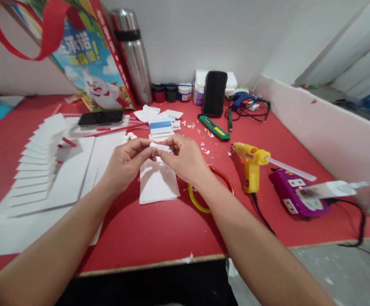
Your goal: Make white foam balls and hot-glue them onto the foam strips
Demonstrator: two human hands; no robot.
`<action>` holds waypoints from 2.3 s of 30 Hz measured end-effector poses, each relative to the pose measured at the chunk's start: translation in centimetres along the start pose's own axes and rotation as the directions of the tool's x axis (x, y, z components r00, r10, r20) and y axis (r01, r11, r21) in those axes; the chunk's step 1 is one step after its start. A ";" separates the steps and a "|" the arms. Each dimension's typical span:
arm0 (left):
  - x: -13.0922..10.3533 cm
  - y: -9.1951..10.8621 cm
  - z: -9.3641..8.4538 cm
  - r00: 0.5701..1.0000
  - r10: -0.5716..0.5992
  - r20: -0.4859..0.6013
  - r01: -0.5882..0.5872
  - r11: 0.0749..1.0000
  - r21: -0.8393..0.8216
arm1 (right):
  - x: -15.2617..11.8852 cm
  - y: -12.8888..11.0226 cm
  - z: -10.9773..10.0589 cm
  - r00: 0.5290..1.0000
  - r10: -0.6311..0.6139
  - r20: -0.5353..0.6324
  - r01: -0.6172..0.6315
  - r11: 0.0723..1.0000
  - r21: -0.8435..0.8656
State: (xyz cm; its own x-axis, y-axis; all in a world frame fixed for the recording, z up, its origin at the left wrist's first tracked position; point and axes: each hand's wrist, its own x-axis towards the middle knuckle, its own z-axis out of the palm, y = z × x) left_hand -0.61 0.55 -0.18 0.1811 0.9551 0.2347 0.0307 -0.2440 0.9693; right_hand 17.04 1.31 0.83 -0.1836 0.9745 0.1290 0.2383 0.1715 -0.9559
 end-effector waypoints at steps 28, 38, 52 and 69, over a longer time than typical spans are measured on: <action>-0.3 0.1 0.5 0.991 0.123 -0.055 -0.124 0.992 -0.029 | -1.4 -1.9 0.7 0.993 -0.025 -0.114 0.048 0.978 0.203; -1.2 0.0 1.8 0.962 0.176 -0.208 -0.139 0.973 0.182 | -2.2 -0.9 1.7 0.921 -0.333 -0.202 0.234 0.887 -0.398; -0.1 -0.1 -0.6 0.999 0.041 0.023 -0.041 0.999 0.014 | -1.2 -0.8 -0.8 0.981 -0.189 0.050 0.195 0.965 -0.175; 0.0 0.1 -0.7 0.990 0.127 0.054 -0.136 0.958 0.251 | 0.0 -0.9 -1.3 0.892 0.327 0.311 -0.447 0.732 0.514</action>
State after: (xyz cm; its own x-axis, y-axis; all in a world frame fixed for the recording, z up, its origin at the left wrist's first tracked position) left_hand -1.31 0.63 -0.03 0.2359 0.9061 0.3513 0.2518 -0.4062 0.8784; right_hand 18.06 1.39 2.09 -0.3827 0.8807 -0.2792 -0.2337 -0.3847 -0.8930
